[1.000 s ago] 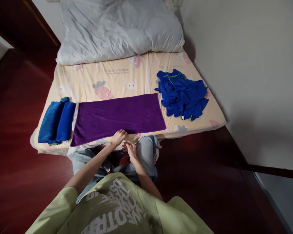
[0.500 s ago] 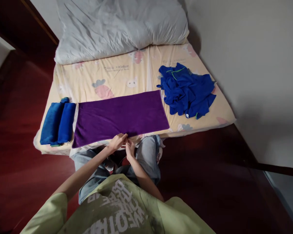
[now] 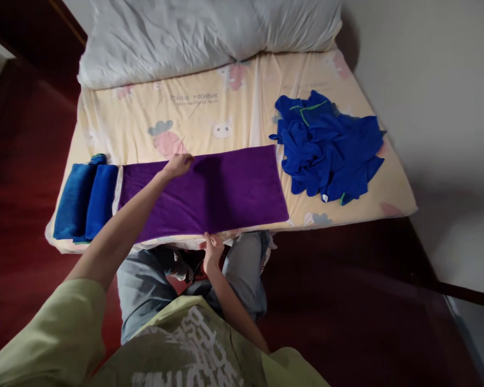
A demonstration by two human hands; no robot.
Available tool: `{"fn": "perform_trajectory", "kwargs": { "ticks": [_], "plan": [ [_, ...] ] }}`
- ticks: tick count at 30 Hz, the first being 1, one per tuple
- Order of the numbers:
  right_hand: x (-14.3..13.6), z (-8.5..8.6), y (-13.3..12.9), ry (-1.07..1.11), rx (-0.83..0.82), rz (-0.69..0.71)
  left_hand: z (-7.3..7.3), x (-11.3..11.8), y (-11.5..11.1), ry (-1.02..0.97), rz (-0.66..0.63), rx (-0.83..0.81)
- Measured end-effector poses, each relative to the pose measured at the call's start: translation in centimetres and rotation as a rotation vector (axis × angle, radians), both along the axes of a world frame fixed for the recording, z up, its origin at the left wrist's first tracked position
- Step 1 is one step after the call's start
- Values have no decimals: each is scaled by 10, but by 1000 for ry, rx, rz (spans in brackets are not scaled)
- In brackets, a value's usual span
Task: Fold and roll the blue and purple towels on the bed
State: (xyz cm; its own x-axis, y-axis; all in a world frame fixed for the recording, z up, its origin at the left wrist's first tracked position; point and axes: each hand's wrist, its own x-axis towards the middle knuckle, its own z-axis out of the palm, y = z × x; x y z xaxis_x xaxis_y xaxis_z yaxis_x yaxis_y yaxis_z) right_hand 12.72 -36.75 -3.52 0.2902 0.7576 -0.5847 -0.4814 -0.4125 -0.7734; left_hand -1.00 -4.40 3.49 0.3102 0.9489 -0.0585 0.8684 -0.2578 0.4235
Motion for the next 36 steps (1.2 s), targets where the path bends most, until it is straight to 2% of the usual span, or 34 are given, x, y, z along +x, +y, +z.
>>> {"fn": "perform_trajectory", "kwargs": {
  "ticks": [2,5,10,14,18,23,26,32,36],
  "plan": [
    [2,3,-3,36,-26,-6,-15,3,22,24,56,-33],
    [2,6,-4,74,-66,-10,-35,7,42,79,136,-101],
    [-1,7,0,169,-63,-79,-52,7,64,11,169,-167],
    [-3,3,4,216,-43,-110,-54,6,73,-85,166,-256],
    [-4,-2,8,229,-74,-151,-55,5,76,-199,227,-362],
    [-3,-2,-1,234,-86,-164,-58,7,79,-401,286,-252],
    [-1,2,-10,252,-81,-154,-55,12,78,-476,352,-201],
    [-4,6,-7,225,-74,-149,-41,22,66,-463,398,-215],
    [-6,9,-10,202,-114,-180,-43,19,67,-459,393,-122]
  ]
}}
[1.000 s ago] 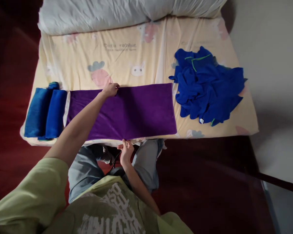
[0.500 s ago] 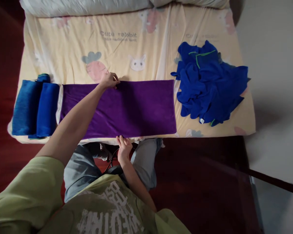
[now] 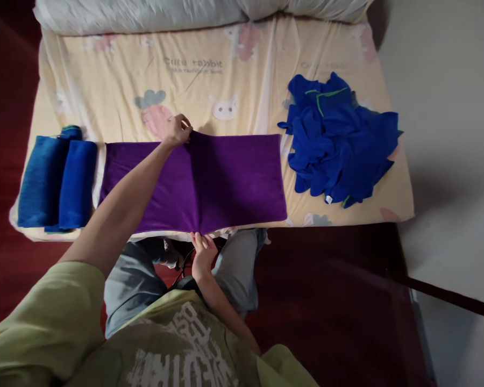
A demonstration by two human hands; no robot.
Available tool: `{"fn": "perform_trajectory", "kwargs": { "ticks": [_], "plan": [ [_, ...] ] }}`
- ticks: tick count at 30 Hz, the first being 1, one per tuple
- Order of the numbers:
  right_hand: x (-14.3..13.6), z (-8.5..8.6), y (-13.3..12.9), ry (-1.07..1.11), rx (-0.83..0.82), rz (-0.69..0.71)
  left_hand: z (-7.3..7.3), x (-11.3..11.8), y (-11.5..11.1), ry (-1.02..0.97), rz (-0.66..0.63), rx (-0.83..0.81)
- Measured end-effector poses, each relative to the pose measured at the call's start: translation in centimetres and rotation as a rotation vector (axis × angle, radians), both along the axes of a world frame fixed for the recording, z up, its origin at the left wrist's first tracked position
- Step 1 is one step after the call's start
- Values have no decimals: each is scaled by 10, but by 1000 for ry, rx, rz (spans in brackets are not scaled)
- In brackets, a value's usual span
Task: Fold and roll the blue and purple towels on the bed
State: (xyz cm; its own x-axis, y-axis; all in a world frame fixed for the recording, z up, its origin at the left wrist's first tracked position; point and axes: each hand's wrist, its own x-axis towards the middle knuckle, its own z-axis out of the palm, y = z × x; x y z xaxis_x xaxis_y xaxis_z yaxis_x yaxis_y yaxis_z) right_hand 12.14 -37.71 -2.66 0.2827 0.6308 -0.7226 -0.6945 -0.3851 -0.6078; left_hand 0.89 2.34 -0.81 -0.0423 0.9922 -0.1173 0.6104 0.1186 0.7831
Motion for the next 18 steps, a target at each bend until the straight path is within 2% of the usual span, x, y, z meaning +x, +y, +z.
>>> {"fn": "perform_trajectory", "kwargs": {
  "ticks": [4,6,8,10,13,18],
  "plan": [
    [1,7,-1,10,7,-35,0,-3,-2,18,-17,66],
    [2,13,0,-6,27,-20,8,-3,-5,1,-12,72],
    [4,21,0,-46,45,-6,23,-4,-9,-38,8,69],
    [8,32,-1,-111,75,6,44,-7,-12,-80,25,65],
    [18,54,-2,-232,144,12,84,-17,-18,-124,33,104],
    [53,103,4,-549,329,68,169,-45,-40,-249,70,253]
  ]
}}
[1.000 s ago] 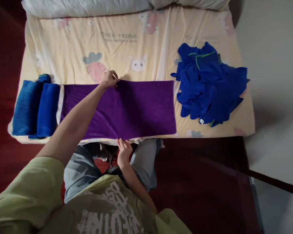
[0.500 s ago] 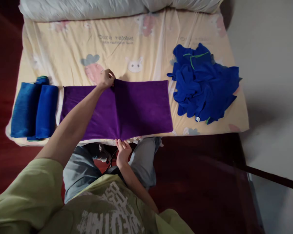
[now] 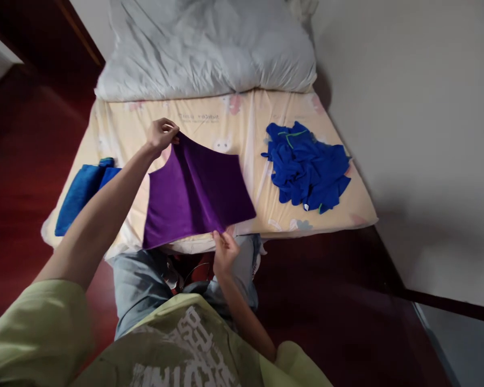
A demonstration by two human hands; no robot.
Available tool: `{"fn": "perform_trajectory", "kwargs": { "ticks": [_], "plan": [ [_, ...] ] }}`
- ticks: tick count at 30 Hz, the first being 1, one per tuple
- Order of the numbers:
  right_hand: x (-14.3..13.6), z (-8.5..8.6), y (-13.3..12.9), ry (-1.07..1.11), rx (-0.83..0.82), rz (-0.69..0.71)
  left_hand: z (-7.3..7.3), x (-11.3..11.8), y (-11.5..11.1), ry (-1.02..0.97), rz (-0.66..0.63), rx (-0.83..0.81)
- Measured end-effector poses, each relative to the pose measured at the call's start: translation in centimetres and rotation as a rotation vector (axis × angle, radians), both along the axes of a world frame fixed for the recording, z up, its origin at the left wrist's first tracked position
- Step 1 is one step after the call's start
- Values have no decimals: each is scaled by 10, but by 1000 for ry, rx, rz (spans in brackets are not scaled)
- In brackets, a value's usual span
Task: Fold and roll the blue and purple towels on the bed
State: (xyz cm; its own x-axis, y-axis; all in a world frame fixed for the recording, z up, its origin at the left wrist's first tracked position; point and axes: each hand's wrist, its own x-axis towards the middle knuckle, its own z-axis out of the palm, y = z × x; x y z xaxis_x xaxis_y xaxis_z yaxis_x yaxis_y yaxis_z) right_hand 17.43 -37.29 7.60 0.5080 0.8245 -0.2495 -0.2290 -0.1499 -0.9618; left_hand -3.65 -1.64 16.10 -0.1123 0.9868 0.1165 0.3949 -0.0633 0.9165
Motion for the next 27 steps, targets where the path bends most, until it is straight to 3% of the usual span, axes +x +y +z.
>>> {"fn": "perform_trajectory", "kwargs": {
  "ticks": [3,6,9,12,15,18,21,27],
  "plan": [
    [26,34,20,-143,138,-1,57,-24,-24,-83,40,76],
    [50,74,59,-201,326,-80,109,-52,-50,-192,76,144],
    [68,122,108,-267,504,-116,148,-81,-69,-306,110,248],
    [81,172,153,-281,635,-50,178,-109,-81,-359,134,372],
    [90,214,185,-307,732,65,200,-132,-96,-376,127,463],
    [94,244,205,-321,791,181,214,-151,-115,-389,118,511],
    [94,266,217,-339,826,259,222,-166,-133,-324,102,536],
    [91,301,228,-384,834,269,234,-179,-158,-274,189,550]
  ]
}}
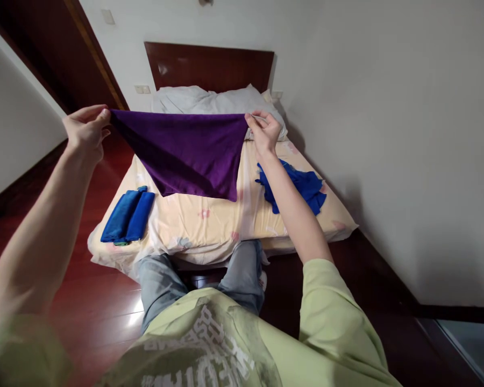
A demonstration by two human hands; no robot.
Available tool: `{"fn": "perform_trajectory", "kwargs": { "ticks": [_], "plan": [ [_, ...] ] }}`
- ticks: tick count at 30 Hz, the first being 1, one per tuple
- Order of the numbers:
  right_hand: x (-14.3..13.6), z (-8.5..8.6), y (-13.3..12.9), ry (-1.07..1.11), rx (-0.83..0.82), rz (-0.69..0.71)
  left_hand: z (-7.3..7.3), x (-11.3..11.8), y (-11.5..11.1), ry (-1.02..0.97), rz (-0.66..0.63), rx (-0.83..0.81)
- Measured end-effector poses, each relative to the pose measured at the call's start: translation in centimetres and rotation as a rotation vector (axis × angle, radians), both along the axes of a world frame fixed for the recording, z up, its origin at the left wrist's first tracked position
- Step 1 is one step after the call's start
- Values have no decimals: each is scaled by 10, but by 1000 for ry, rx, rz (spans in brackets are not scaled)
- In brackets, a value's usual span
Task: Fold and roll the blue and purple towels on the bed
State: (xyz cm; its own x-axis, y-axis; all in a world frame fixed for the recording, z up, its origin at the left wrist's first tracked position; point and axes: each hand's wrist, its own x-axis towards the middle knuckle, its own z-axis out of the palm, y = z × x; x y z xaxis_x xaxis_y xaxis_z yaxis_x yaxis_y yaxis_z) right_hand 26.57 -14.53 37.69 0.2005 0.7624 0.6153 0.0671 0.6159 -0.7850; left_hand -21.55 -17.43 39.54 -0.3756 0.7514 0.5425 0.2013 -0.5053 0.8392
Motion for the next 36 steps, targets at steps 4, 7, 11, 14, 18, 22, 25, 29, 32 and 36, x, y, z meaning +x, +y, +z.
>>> {"fn": "perform_trajectory", "kwargs": {
  "ticks": [4,7,11,14,18,22,25,29,32,36],
  "plan": [
    [1,13,9,25,8,11,7,2,-14,34,-22,45],
    [3,15,11,22,21,-32,8,4,-26,38,-19,62],
    [10,12,-3,3,-21,-17,5,3,-40,78,13,36],
    [17,7,-24,49,-82,24,1,3,-53,123,8,-11],
    [28,4,-62,39,-199,38,1,12,-79,130,-27,-6],
    [44,6,-104,18,-299,50,3,22,-114,136,-113,25],
    [58,4,-124,-3,-344,80,3,29,-136,135,-146,-41],
    [72,-7,-126,-23,-413,130,-6,34,-143,136,-164,-199],
    [73,-21,-112,-17,-460,160,-21,33,-134,131,-183,-294],
    [60,-42,-85,39,-570,139,-50,31,-107,37,-167,-410]
  ]
}}
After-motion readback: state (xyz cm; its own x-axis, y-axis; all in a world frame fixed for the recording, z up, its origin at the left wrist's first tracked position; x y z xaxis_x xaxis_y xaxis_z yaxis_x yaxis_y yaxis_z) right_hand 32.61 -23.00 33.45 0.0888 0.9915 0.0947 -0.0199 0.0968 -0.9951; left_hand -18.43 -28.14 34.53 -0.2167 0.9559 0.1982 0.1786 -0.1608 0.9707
